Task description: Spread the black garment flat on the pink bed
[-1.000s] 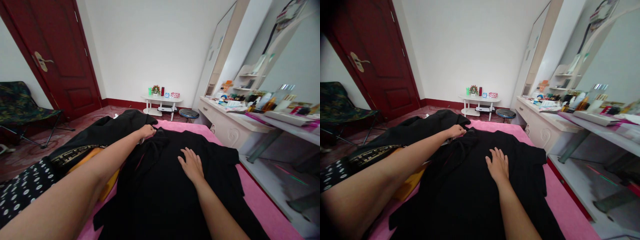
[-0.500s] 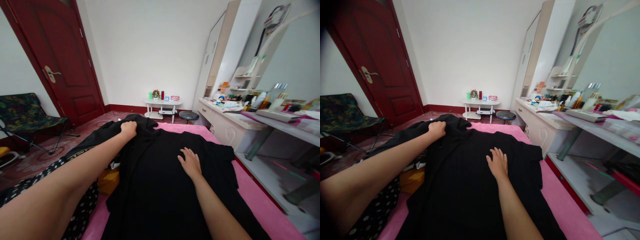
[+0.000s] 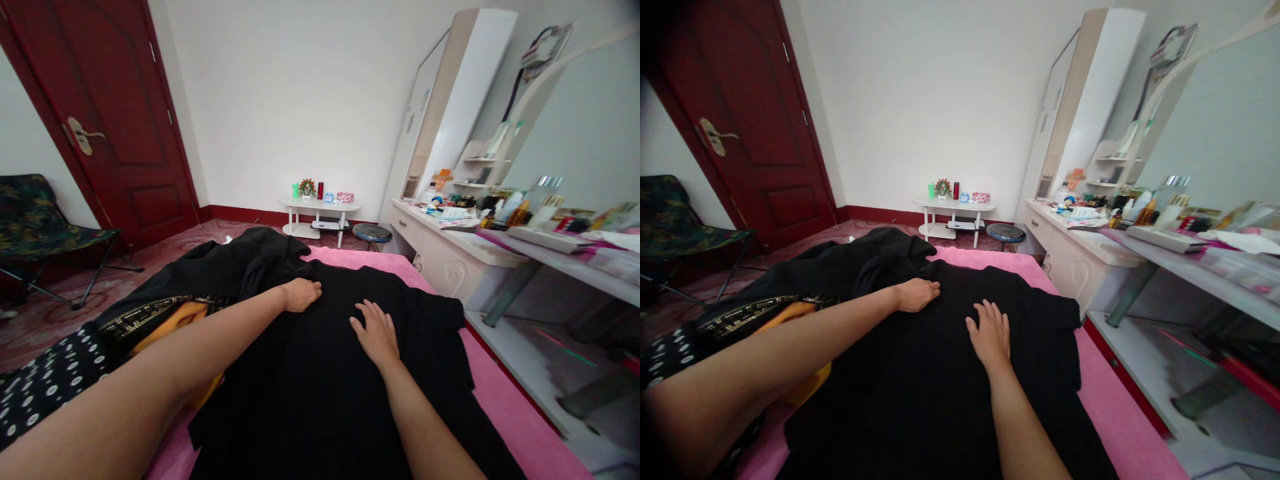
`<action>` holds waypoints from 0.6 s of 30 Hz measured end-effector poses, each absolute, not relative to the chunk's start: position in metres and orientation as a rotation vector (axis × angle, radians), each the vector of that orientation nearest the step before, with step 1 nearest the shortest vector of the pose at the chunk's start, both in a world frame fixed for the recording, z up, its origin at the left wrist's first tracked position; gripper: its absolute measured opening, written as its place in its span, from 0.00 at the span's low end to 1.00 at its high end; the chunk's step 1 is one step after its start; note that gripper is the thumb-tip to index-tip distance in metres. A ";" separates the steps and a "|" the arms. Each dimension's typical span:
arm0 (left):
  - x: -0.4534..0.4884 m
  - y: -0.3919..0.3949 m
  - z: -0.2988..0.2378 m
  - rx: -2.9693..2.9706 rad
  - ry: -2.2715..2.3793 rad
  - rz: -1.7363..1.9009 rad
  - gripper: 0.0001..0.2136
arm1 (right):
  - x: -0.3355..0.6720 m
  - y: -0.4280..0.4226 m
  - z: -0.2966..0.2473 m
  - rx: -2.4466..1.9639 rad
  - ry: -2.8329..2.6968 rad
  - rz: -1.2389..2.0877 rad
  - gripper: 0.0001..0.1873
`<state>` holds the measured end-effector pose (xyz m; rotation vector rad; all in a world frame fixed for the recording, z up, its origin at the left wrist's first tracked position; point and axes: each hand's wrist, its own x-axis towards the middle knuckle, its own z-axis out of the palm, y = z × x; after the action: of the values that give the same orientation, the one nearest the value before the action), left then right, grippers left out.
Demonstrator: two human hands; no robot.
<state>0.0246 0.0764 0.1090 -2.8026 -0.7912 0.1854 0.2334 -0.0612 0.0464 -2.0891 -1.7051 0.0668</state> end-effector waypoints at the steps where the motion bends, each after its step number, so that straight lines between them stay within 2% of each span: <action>1: 0.021 0.080 0.106 -2.781 -0.862 0.177 0.19 | 0.234 -0.061 0.046 -2.088 -1.706 0.065 0.24; 4: 0.005 0.097 0.102 -2.631 -1.176 0.134 0.25 | 0.235 -0.060 0.044 -2.078 -1.705 0.064 0.24; 9: 0.006 0.117 0.100 -2.409 -1.581 0.102 0.26 | 0.235 -0.060 0.044 -2.072 -1.706 0.069 0.23; 15: 0.069 0.079 0.091 -2.441 -1.687 -0.014 0.22 | 0.232 -0.061 0.049 -2.074 -1.703 0.071 0.23; 18: 0.094 0.047 0.077 -2.550 -1.715 -0.075 0.24 | 0.232 -0.061 0.051 -2.064 -1.692 0.085 0.22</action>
<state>0.0944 0.0466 0.0773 -2.5503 -1.7151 -0.0754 0.2324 -0.0613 0.0507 -2.0635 -1.6921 0.0850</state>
